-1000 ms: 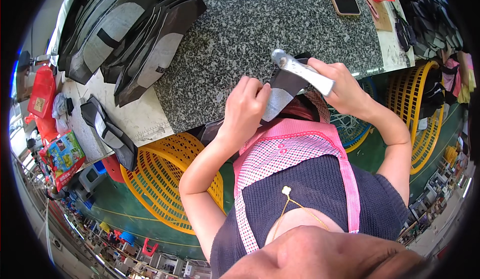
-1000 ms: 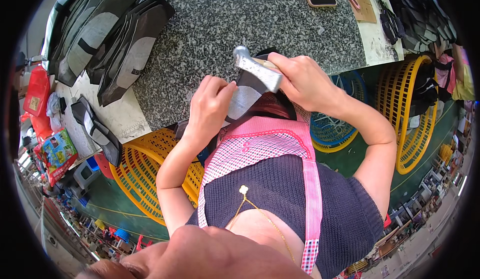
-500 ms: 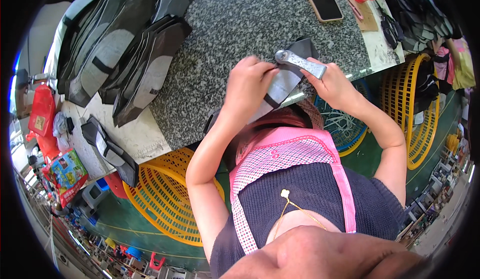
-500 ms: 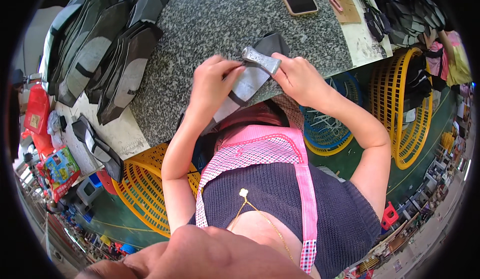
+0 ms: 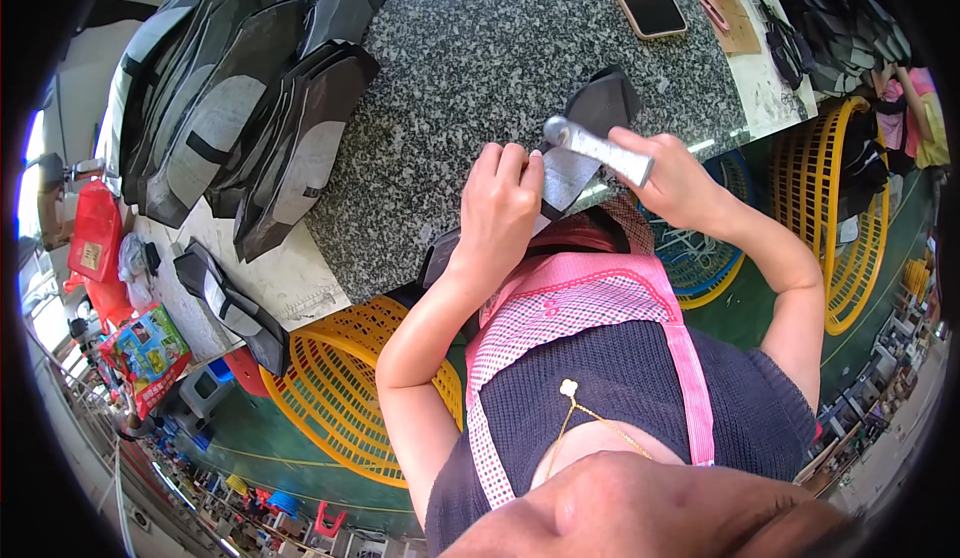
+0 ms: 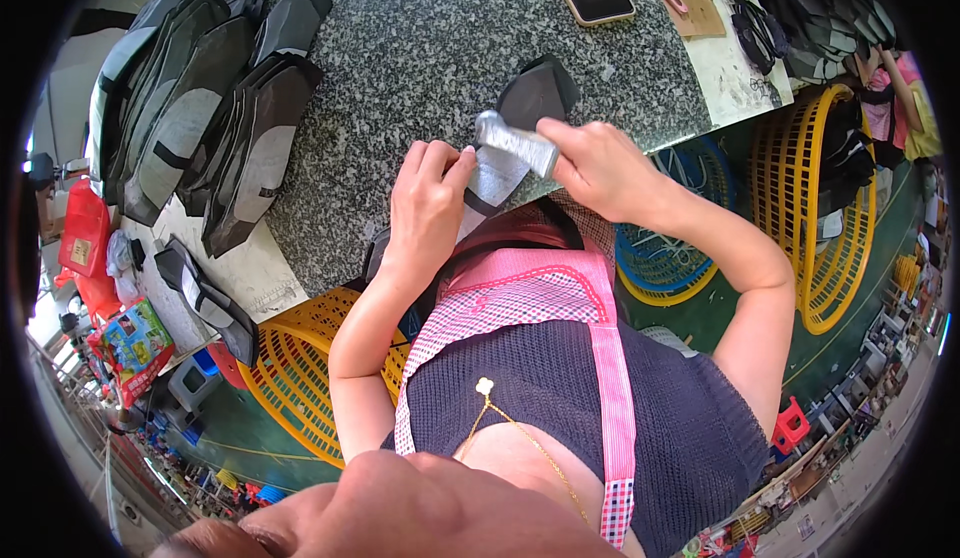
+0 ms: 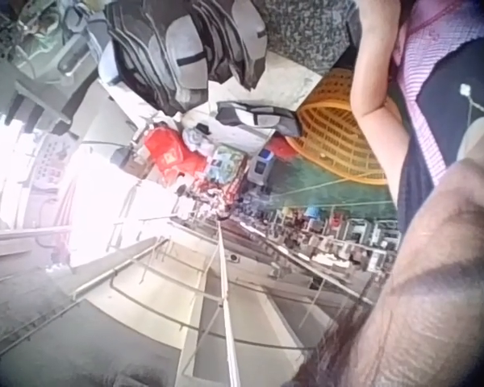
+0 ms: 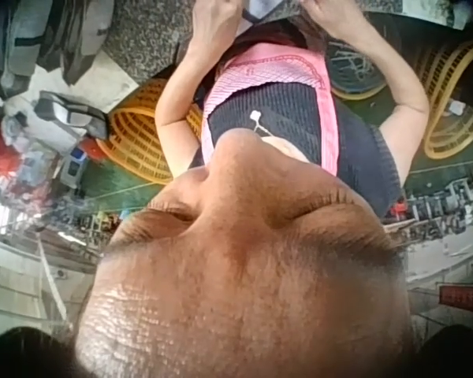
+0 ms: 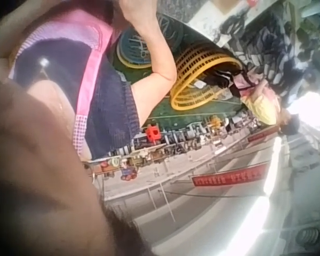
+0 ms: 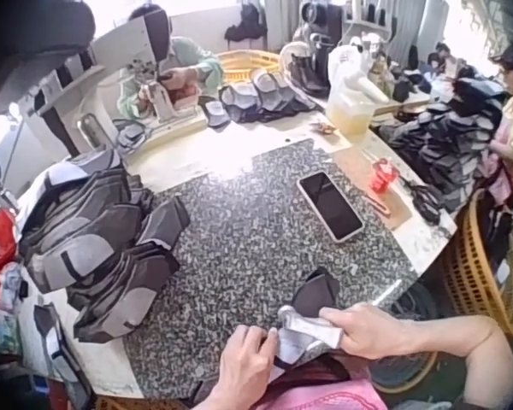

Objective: Hammering shoe uppers to flatten and secure components at a manufacturing workbench.

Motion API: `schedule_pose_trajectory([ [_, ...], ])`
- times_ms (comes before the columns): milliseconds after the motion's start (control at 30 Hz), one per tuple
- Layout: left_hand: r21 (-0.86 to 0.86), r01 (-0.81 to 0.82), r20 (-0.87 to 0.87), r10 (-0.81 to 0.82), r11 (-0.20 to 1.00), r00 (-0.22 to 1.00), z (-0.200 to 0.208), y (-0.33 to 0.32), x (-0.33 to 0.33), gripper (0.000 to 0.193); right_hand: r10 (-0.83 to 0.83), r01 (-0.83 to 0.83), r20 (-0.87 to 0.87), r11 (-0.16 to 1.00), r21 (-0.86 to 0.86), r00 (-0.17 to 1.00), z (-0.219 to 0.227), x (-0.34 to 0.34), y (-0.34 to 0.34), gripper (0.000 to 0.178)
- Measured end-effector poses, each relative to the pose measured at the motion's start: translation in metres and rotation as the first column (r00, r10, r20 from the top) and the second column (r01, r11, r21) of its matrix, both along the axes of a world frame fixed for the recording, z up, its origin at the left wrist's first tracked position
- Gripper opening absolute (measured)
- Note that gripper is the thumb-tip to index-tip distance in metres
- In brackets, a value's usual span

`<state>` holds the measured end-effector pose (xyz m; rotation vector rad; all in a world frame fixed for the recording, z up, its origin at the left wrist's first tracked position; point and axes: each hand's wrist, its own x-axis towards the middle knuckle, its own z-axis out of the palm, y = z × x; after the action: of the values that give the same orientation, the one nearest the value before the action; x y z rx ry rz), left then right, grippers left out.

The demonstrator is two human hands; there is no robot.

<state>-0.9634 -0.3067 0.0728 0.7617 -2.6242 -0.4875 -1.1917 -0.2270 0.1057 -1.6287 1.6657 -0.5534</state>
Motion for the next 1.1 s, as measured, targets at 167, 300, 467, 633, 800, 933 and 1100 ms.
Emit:
schedule_pose_trajectory([
  [167,0.002,-0.050,-0.063,0.050,0.999,0.997,-0.006,-0.002,0.002,0.023,-0.135,0.141,0.115,0.989,-0.040,0.984,0.015,0.009,-0.002,0.020],
  [300,0.709,-0.218,0.027,0.284,0.670,0.959,0.014,-0.019,0.018,0.013,0.008,-0.010,-0.077,1.000,-0.028,0.997,-0.006,0.012,0.005,0.019],
  [467,0.380,-0.131,-0.156,0.203,0.916,0.967,-0.001,0.000,0.025,0.011,-0.018,0.020,0.041,0.999,-0.034,0.999,0.004,0.006,-0.007,0.015],
  [633,0.213,-0.070,-0.156,0.105,0.975,0.982,-0.005,0.003,0.026,0.017,-0.008,0.022,0.188,0.997,-0.071,0.982,0.013,0.023,0.005,0.013],
  [800,0.104,-0.033,-0.109,0.045,0.994,0.993,-0.007,0.009,0.028,0.021,0.005,0.006,0.110,0.996,-0.094,0.994,0.014,0.016,-0.006,0.014],
  [933,0.052,-0.024,-0.114,0.030,0.998,0.993,-0.007,0.010,0.026,0.022,0.099,-0.100,0.083,0.995,0.008,0.992,0.004,0.027,0.000,0.016],
  [1100,0.025,-0.053,-0.131,0.056,0.998,0.990,-0.011,0.013,0.028,0.022,-0.015,0.018,0.135,1.000,-0.024,0.991,0.021,0.023,-0.007,0.015],
])
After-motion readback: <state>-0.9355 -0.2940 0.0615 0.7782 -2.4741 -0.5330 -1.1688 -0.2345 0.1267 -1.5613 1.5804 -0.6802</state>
